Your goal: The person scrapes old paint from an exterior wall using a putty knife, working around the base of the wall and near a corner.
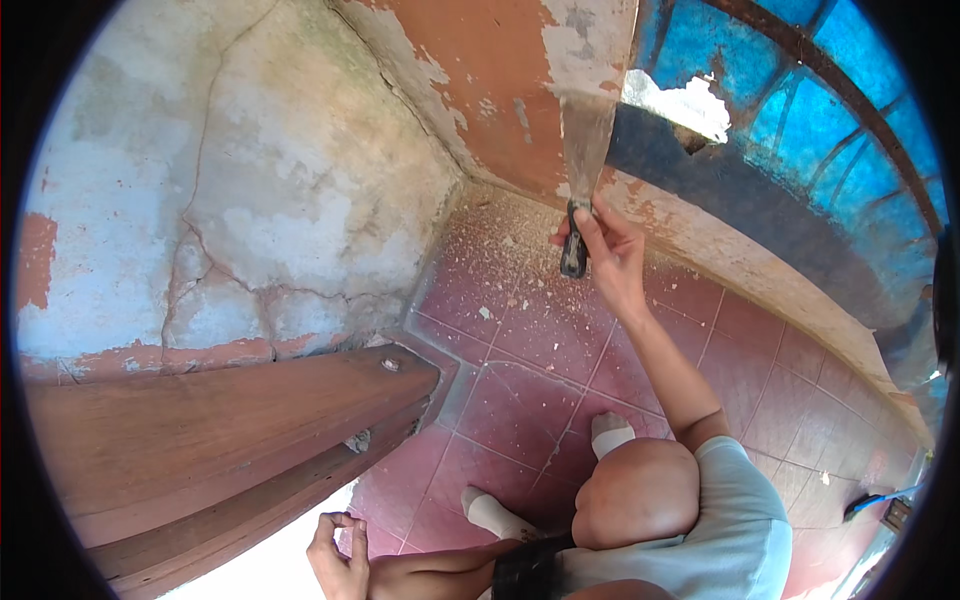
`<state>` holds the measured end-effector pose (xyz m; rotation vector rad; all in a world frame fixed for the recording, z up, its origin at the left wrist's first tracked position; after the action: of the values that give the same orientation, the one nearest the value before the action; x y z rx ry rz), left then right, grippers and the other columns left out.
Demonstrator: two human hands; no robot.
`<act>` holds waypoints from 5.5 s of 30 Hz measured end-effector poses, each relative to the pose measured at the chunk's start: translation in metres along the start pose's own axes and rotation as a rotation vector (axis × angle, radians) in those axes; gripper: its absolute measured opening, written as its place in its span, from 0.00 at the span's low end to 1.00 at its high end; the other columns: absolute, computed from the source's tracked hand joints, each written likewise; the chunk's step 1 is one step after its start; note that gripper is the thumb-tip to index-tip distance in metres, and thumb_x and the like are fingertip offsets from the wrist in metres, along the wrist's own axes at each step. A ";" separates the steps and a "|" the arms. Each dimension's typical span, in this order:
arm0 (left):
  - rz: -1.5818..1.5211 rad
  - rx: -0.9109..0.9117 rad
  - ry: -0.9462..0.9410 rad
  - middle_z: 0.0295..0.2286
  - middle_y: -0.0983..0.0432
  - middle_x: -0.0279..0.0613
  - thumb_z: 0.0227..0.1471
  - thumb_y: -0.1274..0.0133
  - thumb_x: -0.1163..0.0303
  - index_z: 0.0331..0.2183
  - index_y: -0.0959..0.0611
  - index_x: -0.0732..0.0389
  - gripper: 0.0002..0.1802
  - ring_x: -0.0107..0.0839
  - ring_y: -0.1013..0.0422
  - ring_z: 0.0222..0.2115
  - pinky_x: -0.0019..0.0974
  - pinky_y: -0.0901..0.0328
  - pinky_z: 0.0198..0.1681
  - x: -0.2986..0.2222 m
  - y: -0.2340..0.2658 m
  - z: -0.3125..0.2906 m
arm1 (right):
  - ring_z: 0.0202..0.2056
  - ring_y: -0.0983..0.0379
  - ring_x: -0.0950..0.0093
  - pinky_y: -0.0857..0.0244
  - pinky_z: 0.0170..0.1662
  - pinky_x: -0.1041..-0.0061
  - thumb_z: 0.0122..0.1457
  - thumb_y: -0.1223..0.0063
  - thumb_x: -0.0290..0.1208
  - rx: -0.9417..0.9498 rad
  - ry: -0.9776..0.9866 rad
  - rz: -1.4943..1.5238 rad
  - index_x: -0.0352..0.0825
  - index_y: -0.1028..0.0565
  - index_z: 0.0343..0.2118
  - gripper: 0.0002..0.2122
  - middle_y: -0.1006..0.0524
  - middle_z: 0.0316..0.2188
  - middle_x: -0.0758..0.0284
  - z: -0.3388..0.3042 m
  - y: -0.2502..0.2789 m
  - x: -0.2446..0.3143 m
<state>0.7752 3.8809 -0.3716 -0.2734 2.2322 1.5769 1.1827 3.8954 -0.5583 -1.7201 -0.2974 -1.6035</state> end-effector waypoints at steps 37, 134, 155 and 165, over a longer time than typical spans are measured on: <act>0.014 0.013 0.033 0.27 0.25 0.48 0.53 0.48 0.71 0.31 0.24 0.68 0.08 0.35 0.31 0.32 0.35 0.37 0.41 -0.005 0.000 -0.003 | 0.29 0.25 0.78 0.29 0.33 0.79 0.61 0.50 0.28 0.023 0.039 0.066 0.27 0.29 0.49 0.15 0.23 0.26 0.65 0.000 -0.009 0.001; -0.017 -0.034 -0.060 0.27 0.25 0.48 0.54 0.48 0.71 0.31 0.25 0.67 0.08 0.34 0.31 0.30 0.34 0.37 0.38 -0.002 0.011 -0.026 | 0.31 0.23 0.76 0.29 0.33 0.80 0.62 0.50 0.33 -0.011 0.176 -0.023 0.31 0.30 0.52 0.17 0.22 0.29 0.67 0.023 -0.036 0.080; 0.006 -0.043 -0.078 0.27 0.25 0.47 0.53 0.48 0.73 0.31 0.24 0.67 0.07 0.33 0.31 0.29 0.33 0.36 0.34 0.001 0.011 -0.031 | 0.27 0.25 0.79 0.30 0.29 0.81 0.60 0.48 0.27 0.017 0.188 0.042 0.26 0.30 0.50 0.16 0.23 0.27 0.65 0.030 -0.043 0.090; -0.011 -0.002 0.082 0.26 0.26 0.45 0.54 0.48 0.71 0.31 0.24 0.66 0.07 0.32 0.33 0.27 0.33 0.36 0.35 -0.012 0.012 -0.032 | 0.27 0.25 0.79 0.32 0.29 0.81 0.60 0.47 0.30 0.040 0.238 -0.043 0.27 0.28 0.48 0.16 0.22 0.27 0.65 0.038 -0.051 0.085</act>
<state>0.7748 3.8539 -0.3470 -0.3567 2.2869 1.5889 1.1950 3.9284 -0.4578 -1.4831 -0.2485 -1.8012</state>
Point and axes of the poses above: each hand's wrist, its own z-axis towards the middle knuckle, its own y-axis out of the back of the hand, x = y × z, the point moved 3 cm from there along z, towards the middle knuckle
